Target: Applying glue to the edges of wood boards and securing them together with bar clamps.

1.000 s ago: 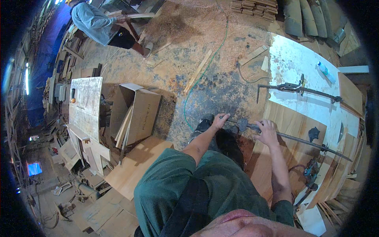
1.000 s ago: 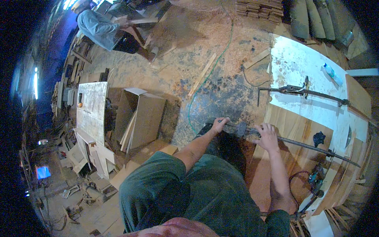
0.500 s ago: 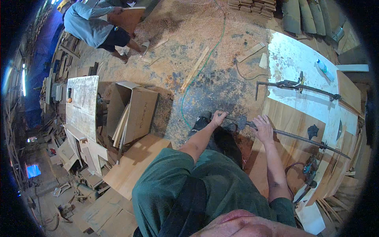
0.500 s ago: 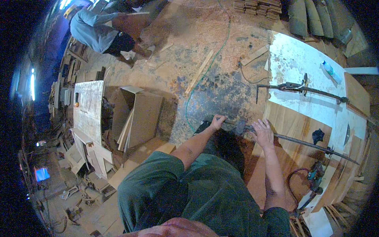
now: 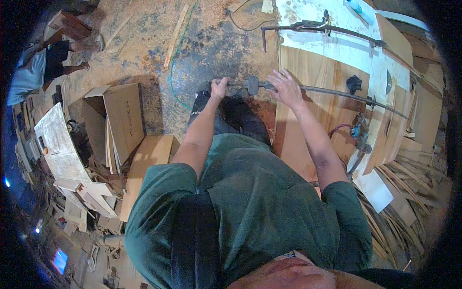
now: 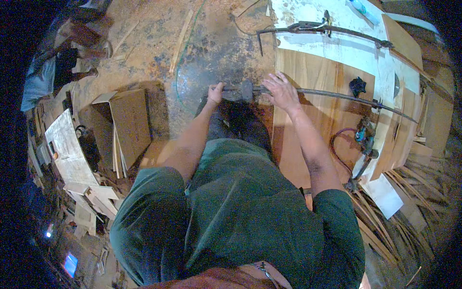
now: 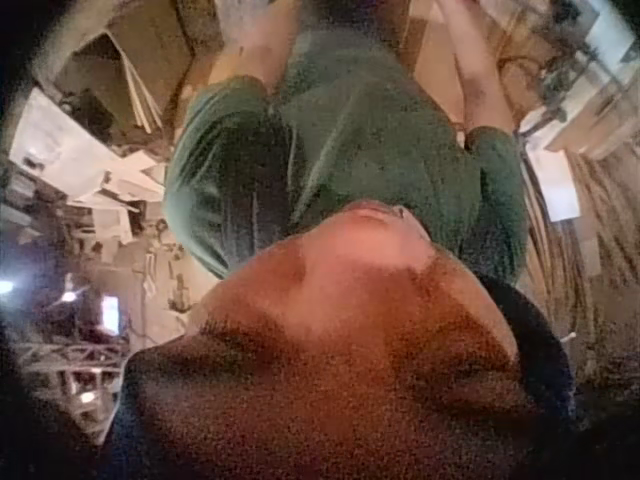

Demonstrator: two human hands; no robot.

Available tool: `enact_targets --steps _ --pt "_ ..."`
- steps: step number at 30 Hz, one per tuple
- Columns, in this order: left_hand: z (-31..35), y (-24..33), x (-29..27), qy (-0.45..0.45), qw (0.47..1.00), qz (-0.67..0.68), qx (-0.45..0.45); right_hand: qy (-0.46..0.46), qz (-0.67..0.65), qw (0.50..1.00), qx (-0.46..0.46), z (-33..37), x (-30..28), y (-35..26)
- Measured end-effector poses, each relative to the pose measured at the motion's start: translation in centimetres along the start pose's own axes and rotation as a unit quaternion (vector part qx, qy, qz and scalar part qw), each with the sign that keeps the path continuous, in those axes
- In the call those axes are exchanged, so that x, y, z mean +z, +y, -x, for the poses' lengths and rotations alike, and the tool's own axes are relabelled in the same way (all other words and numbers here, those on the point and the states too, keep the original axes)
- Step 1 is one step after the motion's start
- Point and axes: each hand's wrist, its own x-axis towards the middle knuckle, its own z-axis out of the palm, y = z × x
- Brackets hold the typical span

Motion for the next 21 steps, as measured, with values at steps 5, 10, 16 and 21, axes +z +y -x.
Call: enact_targets --steps 5,10,16,21 --pt "-0.2 -1.6 -1.8 -0.008 0.996 0.007 -0.084 0.008 0.008 1.0 -0.015 -0.7 -0.3 -1.3" --pt "2.3 6.9 -1.9 -0.201 0.883 0.095 -0.414 -0.001 0.011 1.0 0.02 1.4 0.0 -0.1" --pt "4.1 13.4 -7.9 -0.334 0.847 0.149 -0.387 0.0 0.005 0.999 0.032 0.3 0.2 -0.6" --pt "4.9 18.1 -8.4 -0.275 0.932 0.056 -0.228 -0.036 0.008 0.998 0.043 0.6 -0.4 -0.7"
